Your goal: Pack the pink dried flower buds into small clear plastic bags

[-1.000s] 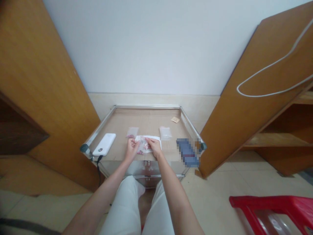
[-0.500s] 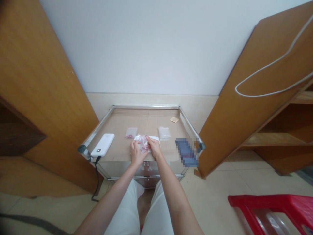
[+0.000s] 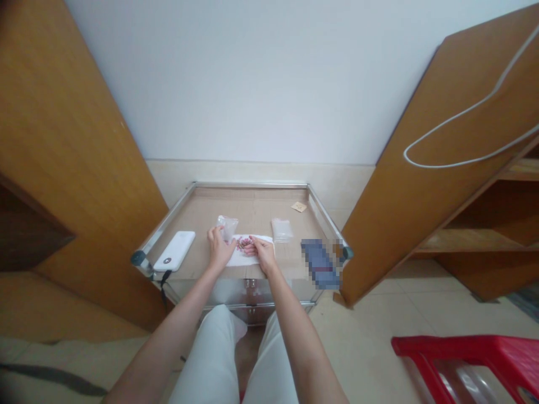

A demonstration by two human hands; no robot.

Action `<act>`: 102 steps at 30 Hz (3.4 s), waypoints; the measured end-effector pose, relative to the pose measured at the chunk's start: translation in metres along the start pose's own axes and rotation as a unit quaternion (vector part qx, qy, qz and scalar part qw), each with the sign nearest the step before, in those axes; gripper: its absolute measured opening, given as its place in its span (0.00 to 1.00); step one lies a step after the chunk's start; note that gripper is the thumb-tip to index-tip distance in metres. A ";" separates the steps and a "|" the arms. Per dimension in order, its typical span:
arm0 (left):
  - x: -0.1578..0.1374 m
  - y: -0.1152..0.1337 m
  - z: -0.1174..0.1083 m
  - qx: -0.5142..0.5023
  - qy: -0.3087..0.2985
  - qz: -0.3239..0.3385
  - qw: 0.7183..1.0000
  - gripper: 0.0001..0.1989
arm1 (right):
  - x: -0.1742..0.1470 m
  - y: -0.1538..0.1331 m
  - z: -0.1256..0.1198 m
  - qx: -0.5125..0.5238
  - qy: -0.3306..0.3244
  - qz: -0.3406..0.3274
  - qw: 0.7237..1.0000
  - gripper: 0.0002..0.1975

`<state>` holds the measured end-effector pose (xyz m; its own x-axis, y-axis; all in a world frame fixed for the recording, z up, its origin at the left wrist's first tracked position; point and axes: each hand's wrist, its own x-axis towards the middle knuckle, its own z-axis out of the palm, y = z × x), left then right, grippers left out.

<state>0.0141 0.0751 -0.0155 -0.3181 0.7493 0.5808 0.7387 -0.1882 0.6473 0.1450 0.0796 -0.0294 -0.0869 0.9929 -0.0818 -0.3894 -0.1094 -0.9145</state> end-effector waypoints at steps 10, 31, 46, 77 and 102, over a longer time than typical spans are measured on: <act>0.044 -0.029 0.017 0.127 -0.080 -0.030 0.988 0.22 | -0.001 0.004 -0.001 -0.064 -0.008 -0.031 0.997 0.17; 0.045 -0.034 0.025 0.236 -0.155 -0.070 0.957 0.24 | -0.004 0.002 0.000 -0.079 -0.003 -0.046 0.996 0.16; 0.032 -0.025 0.017 0.155 -0.047 -0.086 0.983 0.23 | -0.003 0.004 -0.001 -0.097 -0.003 -0.051 0.994 0.17; -0.017 -0.024 -0.002 -0.330 -0.139 -0.252 0.899 0.15 | 0.022 -0.043 -0.047 -0.626 0.199 -0.233 0.717 0.23; -0.018 -0.026 -0.002 -0.319 -0.143 -0.235 0.907 0.13 | 0.026 -0.073 -0.055 -0.460 0.217 -0.267 0.819 0.17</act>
<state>-0.0008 0.0657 -0.0417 -0.2746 0.9588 0.0732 0.0382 -0.0652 0.9971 0.2215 0.1157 0.0133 0.2819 0.8325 0.4770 0.6062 0.2308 -0.7611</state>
